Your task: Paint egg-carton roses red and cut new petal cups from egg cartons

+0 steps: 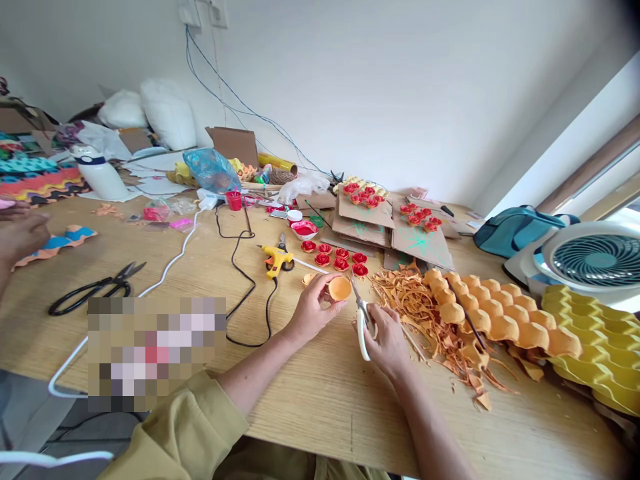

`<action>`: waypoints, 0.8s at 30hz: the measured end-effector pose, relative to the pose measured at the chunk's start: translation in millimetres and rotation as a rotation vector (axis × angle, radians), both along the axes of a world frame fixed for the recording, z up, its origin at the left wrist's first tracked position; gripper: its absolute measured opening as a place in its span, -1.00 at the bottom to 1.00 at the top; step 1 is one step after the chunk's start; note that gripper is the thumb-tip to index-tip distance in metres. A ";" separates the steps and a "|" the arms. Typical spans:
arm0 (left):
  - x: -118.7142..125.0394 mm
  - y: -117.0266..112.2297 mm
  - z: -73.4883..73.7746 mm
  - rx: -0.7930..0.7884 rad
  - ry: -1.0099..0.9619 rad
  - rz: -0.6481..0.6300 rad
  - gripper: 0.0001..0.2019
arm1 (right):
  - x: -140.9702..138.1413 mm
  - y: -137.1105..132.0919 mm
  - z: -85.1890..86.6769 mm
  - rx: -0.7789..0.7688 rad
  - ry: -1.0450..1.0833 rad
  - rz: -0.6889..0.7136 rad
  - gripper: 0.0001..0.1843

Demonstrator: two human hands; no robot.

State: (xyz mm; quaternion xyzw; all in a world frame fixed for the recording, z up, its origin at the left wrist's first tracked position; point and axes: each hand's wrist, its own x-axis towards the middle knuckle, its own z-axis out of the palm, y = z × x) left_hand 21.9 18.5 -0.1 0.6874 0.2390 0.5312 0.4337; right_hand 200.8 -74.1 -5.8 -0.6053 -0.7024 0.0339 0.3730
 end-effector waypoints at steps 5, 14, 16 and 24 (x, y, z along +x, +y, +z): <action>-1.8 -2.0 3.1 0.043 0.013 0.010 -0.55 | -1.0 0.2 -1.6 0.007 -0.092 -0.003 -0.84; -0.5 -2.3 3.0 -0.004 -0.024 -0.021 -0.57 | -1.1 -0.6 -4.4 0.049 -0.156 -0.014 -0.77; -0.9 -2.9 3.9 -0.002 -0.021 -0.021 -0.58 | -1.3 -0.6 -4.1 0.053 -0.157 -0.015 -0.76; -3.8 -4.5 8.4 0.101 0.030 0.016 -0.58 | -1.9 -1.3 -2.4 0.056 -0.151 -0.026 -0.78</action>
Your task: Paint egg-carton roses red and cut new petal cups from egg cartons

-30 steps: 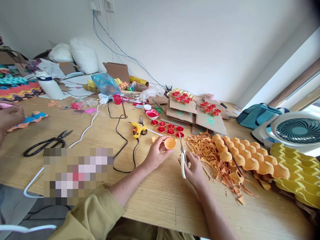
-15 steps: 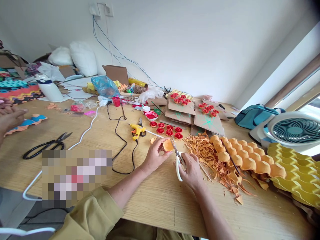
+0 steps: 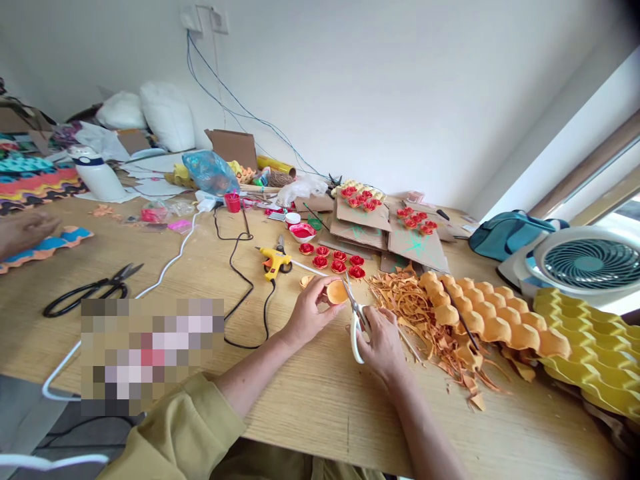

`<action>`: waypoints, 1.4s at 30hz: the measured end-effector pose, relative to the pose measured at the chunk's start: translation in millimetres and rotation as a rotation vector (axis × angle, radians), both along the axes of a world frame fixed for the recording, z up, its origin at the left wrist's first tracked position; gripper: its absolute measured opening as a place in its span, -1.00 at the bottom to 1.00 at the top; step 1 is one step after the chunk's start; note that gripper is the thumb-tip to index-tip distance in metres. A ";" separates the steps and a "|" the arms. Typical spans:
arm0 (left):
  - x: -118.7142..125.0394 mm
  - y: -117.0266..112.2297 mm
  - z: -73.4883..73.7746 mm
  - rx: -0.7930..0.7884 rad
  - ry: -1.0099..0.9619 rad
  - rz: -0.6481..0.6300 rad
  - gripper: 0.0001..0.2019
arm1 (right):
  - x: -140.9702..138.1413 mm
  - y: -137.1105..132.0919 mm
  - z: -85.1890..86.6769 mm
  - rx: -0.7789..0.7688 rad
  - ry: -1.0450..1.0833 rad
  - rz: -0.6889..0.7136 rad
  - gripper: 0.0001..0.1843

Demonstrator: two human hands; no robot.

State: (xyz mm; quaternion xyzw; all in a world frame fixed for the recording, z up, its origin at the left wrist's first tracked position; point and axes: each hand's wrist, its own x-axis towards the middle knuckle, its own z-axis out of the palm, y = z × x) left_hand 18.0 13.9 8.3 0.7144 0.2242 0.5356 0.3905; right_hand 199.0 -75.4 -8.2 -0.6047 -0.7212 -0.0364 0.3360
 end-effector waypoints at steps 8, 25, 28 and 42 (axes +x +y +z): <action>1.3 0.6 -2.3 -0.050 -0.029 -0.025 -0.59 | 3.0 1.6 -2.1 0.012 0.008 0.021 -0.79; 1.7 2.6 -3.1 -0.122 -0.034 -0.074 -0.52 | 10.4 4.8 1.4 0.005 0.126 -0.013 -0.71; 1.6 3.4 -2.6 -0.127 -0.024 -0.076 -0.56 | 9.5 2.2 4.5 -0.017 0.120 0.022 -0.74; -17.5 25.4 11.2 -0.151 -0.102 0.124 -0.55 | 10.2 3.0 6.1 0.049 0.183 -0.044 -0.66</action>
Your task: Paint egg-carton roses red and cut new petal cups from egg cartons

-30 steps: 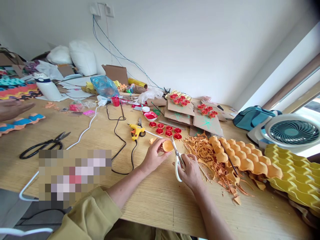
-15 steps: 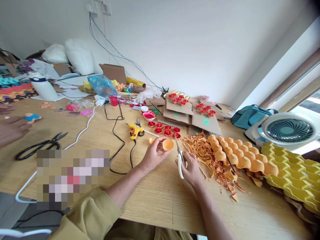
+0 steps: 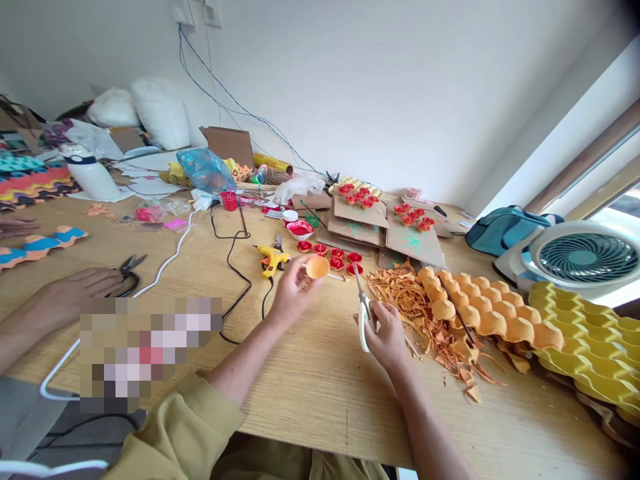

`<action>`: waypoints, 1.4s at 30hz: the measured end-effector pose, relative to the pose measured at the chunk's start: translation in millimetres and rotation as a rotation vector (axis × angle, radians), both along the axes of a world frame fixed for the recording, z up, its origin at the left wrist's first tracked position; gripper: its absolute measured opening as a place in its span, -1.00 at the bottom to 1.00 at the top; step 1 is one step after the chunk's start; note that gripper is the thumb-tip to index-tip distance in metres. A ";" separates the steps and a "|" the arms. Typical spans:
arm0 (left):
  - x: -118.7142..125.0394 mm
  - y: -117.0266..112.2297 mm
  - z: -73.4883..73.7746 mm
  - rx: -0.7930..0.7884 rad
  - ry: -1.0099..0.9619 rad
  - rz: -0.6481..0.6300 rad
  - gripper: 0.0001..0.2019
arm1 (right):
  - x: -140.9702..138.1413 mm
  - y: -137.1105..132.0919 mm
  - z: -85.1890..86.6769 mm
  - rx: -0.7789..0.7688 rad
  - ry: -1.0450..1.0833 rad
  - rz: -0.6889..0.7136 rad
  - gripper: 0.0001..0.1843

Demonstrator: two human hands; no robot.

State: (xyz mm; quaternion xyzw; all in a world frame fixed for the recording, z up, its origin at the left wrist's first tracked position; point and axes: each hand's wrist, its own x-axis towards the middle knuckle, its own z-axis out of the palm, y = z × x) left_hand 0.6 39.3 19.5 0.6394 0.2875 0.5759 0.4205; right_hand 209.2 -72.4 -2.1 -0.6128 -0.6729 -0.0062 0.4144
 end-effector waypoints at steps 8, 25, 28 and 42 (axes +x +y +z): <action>-41.8 39.9 -7.1 0.021 0.255 0.314 -0.56 | -1.8 -0.7 0.3 0.032 0.061 -0.039 -0.58; -18.7 10.4 -19.0 0.267 0.589 0.083 -0.63 | -4.8 -0.3 -2.0 -0.022 0.053 -0.002 -0.64; -10.8 2.3 -21.2 0.270 0.586 0.018 -0.66 | -3.9 0.2 -3.3 -0.037 0.058 -0.005 -0.63; 2.9 -5.4 -43.6 0.255 0.684 -0.042 -0.65 | -3.0 4.0 -6.7 -0.071 0.004 -0.041 -0.63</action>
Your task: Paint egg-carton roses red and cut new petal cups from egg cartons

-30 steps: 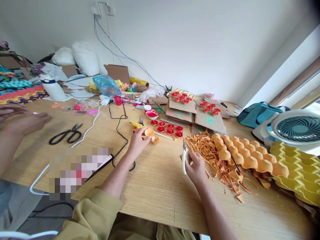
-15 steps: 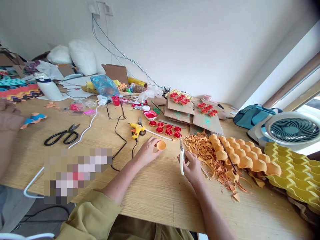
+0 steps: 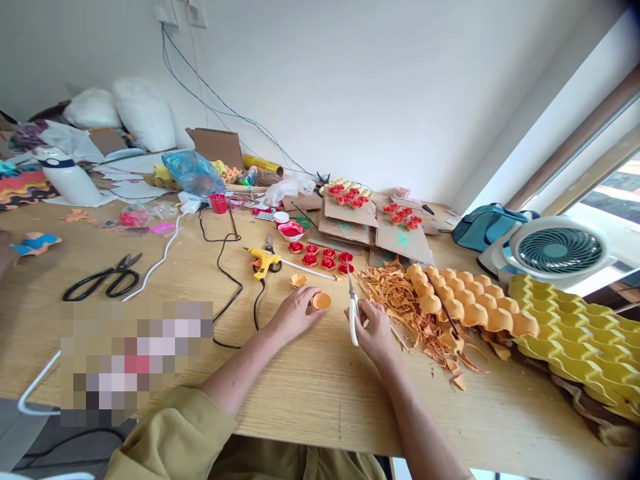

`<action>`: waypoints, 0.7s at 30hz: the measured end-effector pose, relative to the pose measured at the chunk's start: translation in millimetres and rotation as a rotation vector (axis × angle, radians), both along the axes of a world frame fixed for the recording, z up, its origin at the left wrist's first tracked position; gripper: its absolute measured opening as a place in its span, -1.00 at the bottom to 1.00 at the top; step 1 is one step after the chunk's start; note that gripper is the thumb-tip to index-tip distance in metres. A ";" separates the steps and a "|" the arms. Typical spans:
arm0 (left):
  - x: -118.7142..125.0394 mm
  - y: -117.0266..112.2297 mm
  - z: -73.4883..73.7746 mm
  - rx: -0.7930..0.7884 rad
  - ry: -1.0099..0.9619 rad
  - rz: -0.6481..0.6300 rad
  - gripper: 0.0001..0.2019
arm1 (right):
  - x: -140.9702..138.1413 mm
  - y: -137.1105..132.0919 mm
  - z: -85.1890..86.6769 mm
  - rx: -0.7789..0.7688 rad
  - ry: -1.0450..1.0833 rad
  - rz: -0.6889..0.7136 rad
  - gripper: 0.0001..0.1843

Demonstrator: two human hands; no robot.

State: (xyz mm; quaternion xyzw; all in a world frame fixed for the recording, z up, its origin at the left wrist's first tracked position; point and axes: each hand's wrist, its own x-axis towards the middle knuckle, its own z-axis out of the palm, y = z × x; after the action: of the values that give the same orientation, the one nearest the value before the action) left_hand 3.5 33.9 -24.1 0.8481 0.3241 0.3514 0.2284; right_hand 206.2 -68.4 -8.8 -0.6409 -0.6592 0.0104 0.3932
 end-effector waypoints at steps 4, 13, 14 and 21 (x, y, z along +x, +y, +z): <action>0.3 -3.5 1.1 -0.007 0.059 0.035 -0.55 | 5.2 1.2 1.5 -0.045 -0.043 0.003 -0.62; -10.3 2.4 13.9 -0.056 0.006 0.122 -0.60 | 15.4 -1.8 8.5 -0.091 -0.066 -0.045 -0.57; -9.9 1.9 13.4 -0.059 0.004 0.112 -0.62 | 14.6 -2.1 8.5 -0.096 -0.066 -0.041 -0.57; 3.5 -9.7 9.8 0.038 0.060 0.000 -0.69 | 9.6 -3.3 8.7 -0.121 -0.024 -0.019 -0.58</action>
State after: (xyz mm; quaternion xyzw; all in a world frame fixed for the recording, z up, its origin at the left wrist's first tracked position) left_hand 7.0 24.2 -14.3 0.8626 0.3239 0.3317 0.2024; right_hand 215.8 -71.6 -0.1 -0.6699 -0.6558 0.0385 0.3459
